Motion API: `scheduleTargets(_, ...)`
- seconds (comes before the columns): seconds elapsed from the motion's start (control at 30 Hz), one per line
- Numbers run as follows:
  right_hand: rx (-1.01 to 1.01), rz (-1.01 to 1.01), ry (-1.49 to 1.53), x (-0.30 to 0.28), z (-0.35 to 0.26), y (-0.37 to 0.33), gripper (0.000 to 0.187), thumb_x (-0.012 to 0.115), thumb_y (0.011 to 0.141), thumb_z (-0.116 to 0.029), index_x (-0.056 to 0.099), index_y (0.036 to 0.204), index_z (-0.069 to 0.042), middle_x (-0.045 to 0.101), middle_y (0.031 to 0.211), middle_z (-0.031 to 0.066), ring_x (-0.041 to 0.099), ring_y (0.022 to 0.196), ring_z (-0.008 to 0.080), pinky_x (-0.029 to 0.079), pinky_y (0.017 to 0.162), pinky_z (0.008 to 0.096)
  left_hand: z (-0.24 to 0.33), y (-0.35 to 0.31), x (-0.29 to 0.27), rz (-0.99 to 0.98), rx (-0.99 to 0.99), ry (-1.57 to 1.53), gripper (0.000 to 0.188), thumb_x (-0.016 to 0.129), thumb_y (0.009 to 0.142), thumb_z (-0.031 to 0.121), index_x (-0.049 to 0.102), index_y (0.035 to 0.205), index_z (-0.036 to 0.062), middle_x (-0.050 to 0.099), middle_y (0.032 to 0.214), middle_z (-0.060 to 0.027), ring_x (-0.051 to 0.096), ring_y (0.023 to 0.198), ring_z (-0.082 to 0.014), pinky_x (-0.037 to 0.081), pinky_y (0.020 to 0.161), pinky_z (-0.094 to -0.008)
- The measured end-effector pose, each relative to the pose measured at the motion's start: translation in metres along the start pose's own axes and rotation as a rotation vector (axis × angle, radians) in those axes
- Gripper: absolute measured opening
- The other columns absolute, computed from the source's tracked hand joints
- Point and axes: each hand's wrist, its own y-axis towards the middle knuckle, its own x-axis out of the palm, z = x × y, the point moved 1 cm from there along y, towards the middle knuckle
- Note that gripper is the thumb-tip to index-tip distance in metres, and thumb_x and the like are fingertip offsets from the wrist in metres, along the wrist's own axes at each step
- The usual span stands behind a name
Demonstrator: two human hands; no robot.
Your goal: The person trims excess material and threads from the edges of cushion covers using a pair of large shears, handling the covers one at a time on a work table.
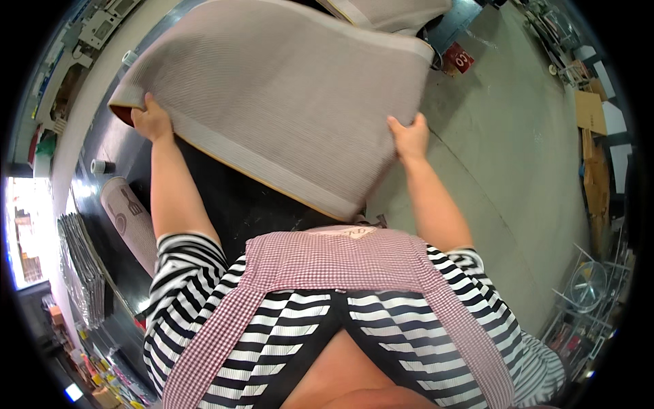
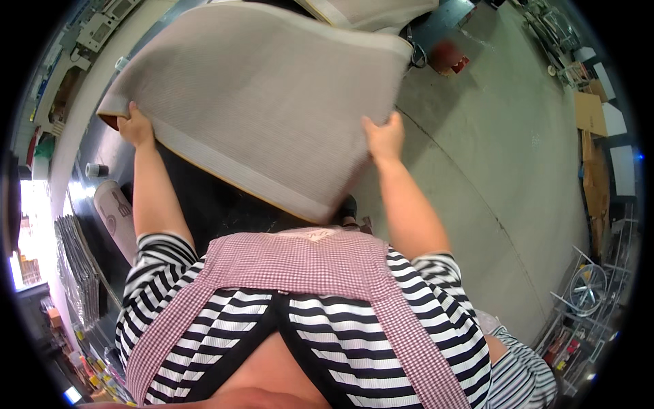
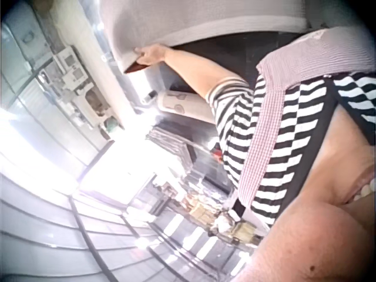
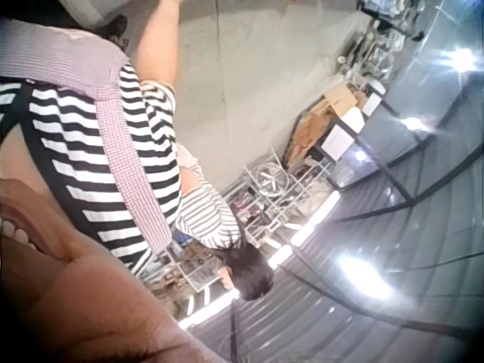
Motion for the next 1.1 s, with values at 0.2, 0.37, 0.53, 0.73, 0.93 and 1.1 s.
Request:
scheduleTargets(0.2, 0.102, -0.085, 0.208, 0.089, -0.020, 0.022, 0.056, 0.074, 0.080, -0.009, 0.055, 0.131, 0.003, 0.066, 0.123, 0.0247, 0.065, 0.113, 0.0365, 0.051, 0.096, 0.0411, -0.073, 0.019, 0.020, -0.713, -0.041, 0.816, 0.064, 0.058, 0.098, 0.036, 0.043, 0.143, -0.0065, 0.043, 0.149, -0.0286, 0.033, 0.143, -0.0395, 0.028, 0.117, -0.0477)
scheduleTargets(0.37, 0.268, -0.044, 0.234, 0.099, 0.004, 0.030, 0.056, 0.067, 0.082, -0.004, 0.054, 0.136, 0.002, 0.064, 0.127, 0.0241, 0.064, 0.115, 0.0366, 0.050, 0.098, 0.0438, 0.139, -0.222, 0.007, -1.203, 0.220, -0.247, 0.070, 0.060, 0.101, 0.029, 0.027, 0.160, 0.0133, 0.018, 0.168, -0.0182, 0.018, 0.154, -0.0396, 0.015, 0.125, -0.0533)
scheduleTargets(0.53, 0.630, -0.302, 1.048, 0.080, -0.002, 0.032, 0.045, 0.064, 0.088, -0.009, 0.058, 0.132, 0.001, 0.064, 0.127, 0.0197, 0.061, 0.115, 0.0338, 0.045, 0.104, 0.0479, 0.162, -0.300, 0.000, -1.270, 0.716, 0.113, 0.063, 0.047, 0.103, 0.046, 0.032, 0.160, 0.0246, 0.022, 0.169, -0.0095, 0.016, 0.156, -0.0344, 0.001, 0.121, -0.0660)
scheduleTargets(0.73, 0.557, -0.539, 1.407, 0.047, 0.022, 0.059, 0.039, 0.068, 0.092, -0.019, 0.060, 0.124, 0.003, 0.064, 0.125, 0.0173, 0.058, 0.117, 0.0327, 0.042, 0.108, 0.0456, 0.153, -0.300, 0.010, -1.294, 0.726, 0.111, 0.067, 0.042, 0.101, 0.060, 0.031, 0.160, 0.0299, 0.018, 0.170, -0.0077, 0.009, 0.157, -0.0320, -0.005, 0.121, -0.0659)
scheduleTargets(0.93, 0.356, -0.383, 0.650, 0.027, 0.035, 0.079, 0.036, 0.072, 0.090, -0.024, 0.062, 0.119, -0.005, 0.071, 0.111, 0.0120, 0.067, 0.099, 0.0361, 0.051, 0.089, 0.0520, 0.158, -0.294, -0.002, -1.326, 0.746, 0.146, 0.070, 0.049, 0.099, 0.058, 0.034, 0.159, 0.0266, 0.020, 0.169, -0.0087, 0.011, 0.157, -0.0336, -0.003, 0.121, -0.0665)
scheduleTargets(1.1, -0.225, 0.083, -0.551, 0.044, 0.009, 0.062, 0.046, 0.070, 0.086, -0.028, 0.057, 0.128, -0.011, 0.071, 0.093, 0.0255, 0.069, 0.092, 0.0450, 0.054, 0.078, 0.0561, 0.166, -0.301, -0.007, -1.354, 0.738, 0.249, 0.071, 0.055, 0.097, 0.053, 0.035, 0.158, 0.0232, 0.022, 0.168, -0.0124, 0.014, 0.156, -0.0347, 0.005, 0.120, -0.0685)
